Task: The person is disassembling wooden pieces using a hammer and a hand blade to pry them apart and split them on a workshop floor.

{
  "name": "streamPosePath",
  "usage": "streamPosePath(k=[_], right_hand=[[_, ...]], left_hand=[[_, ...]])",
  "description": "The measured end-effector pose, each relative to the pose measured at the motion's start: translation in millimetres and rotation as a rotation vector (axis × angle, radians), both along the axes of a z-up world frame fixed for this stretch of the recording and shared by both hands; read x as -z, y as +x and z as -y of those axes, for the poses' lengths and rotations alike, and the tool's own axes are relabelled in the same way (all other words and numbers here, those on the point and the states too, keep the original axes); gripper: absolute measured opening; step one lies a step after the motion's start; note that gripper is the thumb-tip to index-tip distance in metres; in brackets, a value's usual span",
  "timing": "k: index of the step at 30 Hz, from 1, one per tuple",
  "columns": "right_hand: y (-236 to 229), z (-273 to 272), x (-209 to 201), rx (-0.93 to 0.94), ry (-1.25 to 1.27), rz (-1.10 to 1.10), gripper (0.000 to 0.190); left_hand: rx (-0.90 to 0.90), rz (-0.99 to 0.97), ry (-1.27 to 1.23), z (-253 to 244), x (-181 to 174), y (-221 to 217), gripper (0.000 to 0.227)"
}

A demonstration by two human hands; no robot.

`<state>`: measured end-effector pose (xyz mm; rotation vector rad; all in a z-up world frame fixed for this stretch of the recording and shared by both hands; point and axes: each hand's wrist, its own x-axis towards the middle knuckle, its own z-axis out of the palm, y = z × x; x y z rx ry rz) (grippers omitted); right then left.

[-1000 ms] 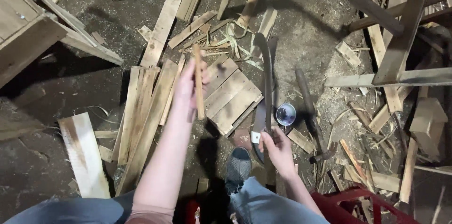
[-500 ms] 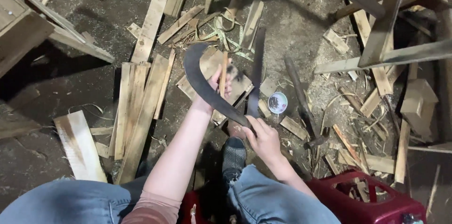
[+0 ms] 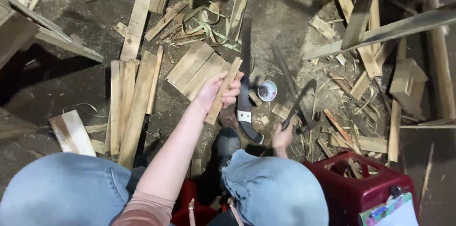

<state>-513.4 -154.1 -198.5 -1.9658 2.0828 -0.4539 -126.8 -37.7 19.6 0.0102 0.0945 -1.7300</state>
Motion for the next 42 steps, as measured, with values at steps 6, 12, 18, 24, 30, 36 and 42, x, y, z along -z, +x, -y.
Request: streamPosePath(k=[6, 12, 18, 24, 30, 36, 42], right_hand=[[-6, 13, -65, -0.097, 0.063, 0.0, 0.059], [10, 18, -134, -0.164, 0.134, 0.009, 0.068], [151, -32, -454, -0.949, 0.212, 0.311, 0.059], [210, -20, -470, -1.463, -0.088, 0.11, 0.042], [220, -57, -493, -1.479, 0.167, 0.357, 0.014], [206, -39, -479, -1.273, 0.088, 0.486, 0.005], [213, -46, -490, -1.296, 0.21, 0.3, 0.016]], left_hand=[[-0.007, 0.257, -0.01, -8, -38, -18, 0.059], [0.06, 0.342, 0.004, -22, -69, -22, 0.054], [0.095, 0.612, 0.095, -24, -89, -21, 0.031], [0.122, 0.731, 0.059, -52, -140, -20, 0.02], [0.084, 0.744, 0.045, -128, -213, 20, 0.032], [-0.056, 1.099, 0.006, -161, -237, 48, 0.039], [-0.157, 1.225, 0.361, -168, -296, 32, 0.026]])
